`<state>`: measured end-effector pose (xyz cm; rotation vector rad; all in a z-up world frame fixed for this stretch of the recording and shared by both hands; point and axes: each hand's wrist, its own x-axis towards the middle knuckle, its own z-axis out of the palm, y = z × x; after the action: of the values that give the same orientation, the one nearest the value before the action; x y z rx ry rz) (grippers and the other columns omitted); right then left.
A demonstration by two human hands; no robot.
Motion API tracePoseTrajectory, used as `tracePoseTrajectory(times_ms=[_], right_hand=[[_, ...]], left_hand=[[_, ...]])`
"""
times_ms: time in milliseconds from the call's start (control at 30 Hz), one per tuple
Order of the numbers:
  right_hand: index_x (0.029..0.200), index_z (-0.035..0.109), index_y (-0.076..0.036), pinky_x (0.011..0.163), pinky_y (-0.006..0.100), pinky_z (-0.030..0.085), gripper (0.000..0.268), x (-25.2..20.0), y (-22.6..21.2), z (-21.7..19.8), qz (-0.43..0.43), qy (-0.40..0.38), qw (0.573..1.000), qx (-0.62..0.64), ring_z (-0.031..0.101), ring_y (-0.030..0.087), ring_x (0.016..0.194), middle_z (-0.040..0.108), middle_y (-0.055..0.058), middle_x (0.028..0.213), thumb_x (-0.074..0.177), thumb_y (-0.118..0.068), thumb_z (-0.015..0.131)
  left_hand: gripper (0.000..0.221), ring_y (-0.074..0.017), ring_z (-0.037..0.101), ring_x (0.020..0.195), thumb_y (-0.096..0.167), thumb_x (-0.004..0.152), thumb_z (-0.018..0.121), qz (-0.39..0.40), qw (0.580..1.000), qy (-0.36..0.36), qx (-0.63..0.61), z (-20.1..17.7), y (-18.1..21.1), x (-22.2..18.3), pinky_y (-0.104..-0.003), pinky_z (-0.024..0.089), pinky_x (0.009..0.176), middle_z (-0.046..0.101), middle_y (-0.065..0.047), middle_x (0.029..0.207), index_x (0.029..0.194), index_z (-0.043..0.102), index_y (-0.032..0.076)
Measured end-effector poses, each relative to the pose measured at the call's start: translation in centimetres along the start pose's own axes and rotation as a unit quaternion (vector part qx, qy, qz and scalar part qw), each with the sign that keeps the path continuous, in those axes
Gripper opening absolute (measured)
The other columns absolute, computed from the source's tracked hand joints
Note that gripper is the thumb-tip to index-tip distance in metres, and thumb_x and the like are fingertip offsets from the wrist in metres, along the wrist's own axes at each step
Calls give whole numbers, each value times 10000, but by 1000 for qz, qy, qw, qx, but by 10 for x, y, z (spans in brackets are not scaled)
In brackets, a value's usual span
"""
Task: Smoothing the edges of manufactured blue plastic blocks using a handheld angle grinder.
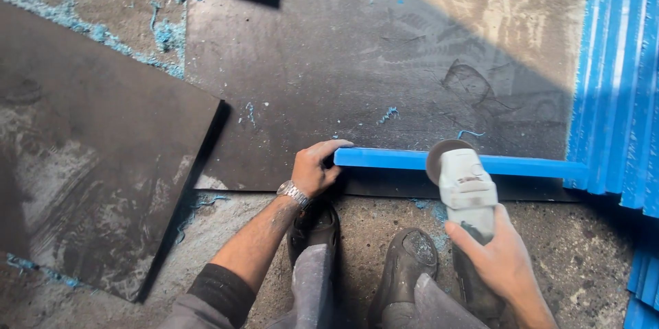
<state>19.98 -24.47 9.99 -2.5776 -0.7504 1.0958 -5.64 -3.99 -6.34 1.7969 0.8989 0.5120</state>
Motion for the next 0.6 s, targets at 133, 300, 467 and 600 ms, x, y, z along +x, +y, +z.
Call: tracePoseTrajectory(times_ms=[133,300,467,600], right_hand=[[1264,576,-82,906,416,555,723,-2,-61,23,-5,-73,996,-44,753,285,1031,765,153,1113,711,-489,802],[1280,550,-128,863,430,571,733,-3,-123,43,-68,-152,984,-65,763,316,1003,782,145,1061,720,-529,798],[1258,556,-126,862,439,573,729,1,-88,33,-80,-156,982,-71,761,338,1019,778,156,1071,724,-551,812],[1241,593,-82,894,429,556,699,-5,-45,14,-26,-88,995,-49,757,313,1022,751,154,1091,734,-502,827]], left_hand=[[546,-294,748,1079,32,716,729,19,1000,10,6,2,-9,-1,-382,602,939,759,-92,1194,1235,700,197],[491,-296,738,1055,85,769,789,-6,1000,14,10,8,-20,-6,-388,610,903,744,-104,1185,1237,679,186],[510,-295,735,1088,74,755,770,21,1000,9,3,2,-13,-3,-393,605,928,749,-98,1200,1244,680,189],[515,-274,746,1087,53,761,746,22,1000,12,6,5,-14,-4,-380,610,935,757,-78,1203,1247,686,213]])
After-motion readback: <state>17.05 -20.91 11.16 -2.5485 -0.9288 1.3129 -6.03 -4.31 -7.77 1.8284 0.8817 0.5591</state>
